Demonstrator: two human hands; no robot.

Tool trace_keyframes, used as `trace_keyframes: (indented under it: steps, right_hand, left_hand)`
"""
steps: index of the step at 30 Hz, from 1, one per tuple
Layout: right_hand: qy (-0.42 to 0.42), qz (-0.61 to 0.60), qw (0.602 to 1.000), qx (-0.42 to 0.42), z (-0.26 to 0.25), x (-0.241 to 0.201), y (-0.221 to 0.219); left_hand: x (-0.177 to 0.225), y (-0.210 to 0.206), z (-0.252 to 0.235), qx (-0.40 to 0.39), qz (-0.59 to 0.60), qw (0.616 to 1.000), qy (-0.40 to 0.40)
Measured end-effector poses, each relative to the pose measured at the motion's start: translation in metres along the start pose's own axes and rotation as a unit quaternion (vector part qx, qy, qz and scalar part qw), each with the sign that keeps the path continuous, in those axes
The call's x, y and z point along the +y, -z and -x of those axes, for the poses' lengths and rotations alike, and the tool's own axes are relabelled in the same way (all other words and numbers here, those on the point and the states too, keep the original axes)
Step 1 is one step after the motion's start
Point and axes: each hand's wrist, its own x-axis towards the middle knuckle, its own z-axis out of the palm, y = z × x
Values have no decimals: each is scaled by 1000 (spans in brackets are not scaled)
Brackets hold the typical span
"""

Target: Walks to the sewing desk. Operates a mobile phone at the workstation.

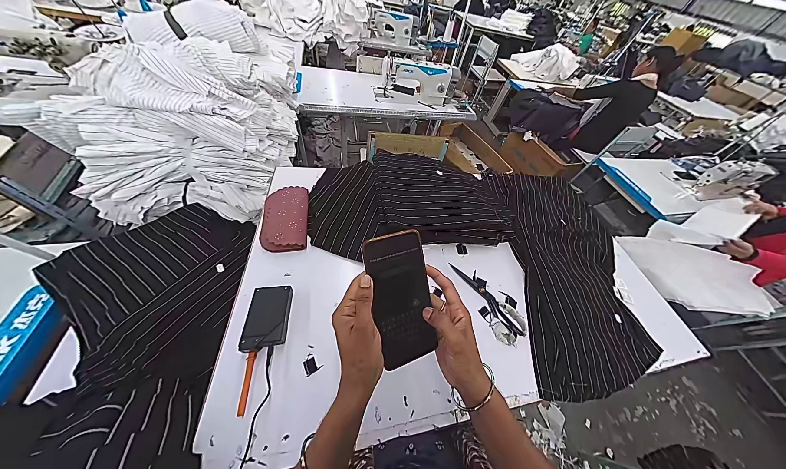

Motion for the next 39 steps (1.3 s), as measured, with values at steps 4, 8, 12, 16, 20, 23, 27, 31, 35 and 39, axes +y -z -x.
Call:
trace_keyframes:
  steps: [4, 8, 12, 16, 20, 23, 27, 31, 35, 39]
  right_hand:
    - [-14, -8, 1000, 15, 0, 1, 1]
    - [-14, -25, 1000, -3, 0, 2, 3]
    - [-18, -32, 995, -88, 0, 0, 12]
    - [-49, -1, 990, -129, 1, -5, 15]
    - [-60, 7, 989, -131, 1, -7, 12]
    - [-63, 17, 989, -130, 1, -5, 11]
    - [-66, -9, 985, -159, -2, 0, 16]
    - [-68, 52, 985, -152, -6, 12, 17]
    - [-85, 239, 964, -77, 1, 40, 28]
    - [-86, 330, 939, -41, 25, 69, 43]
  left_hand:
    - [0, 0, 0, 3, 5, 1000, 12]
    - [1, 1, -3, 9, 9, 1000, 27]
    - [5, 2, -8, 16, 25, 998, 58]
    - [7, 5, -12, 18, 24, 996, 89]
    - [8, 7, -15, 13, 24, 995, 99]
    - [8, 9, -16, 16, 22, 994, 102]
    - [7, 12, -18, 18, 32, 994, 108]
    - [0, 26, -27, 22, 3, 994, 105]
    - [-29, 66, -43, 52, -62, 989, 123]
    - [-63, 109, -48, 122, -113, 972, 167]
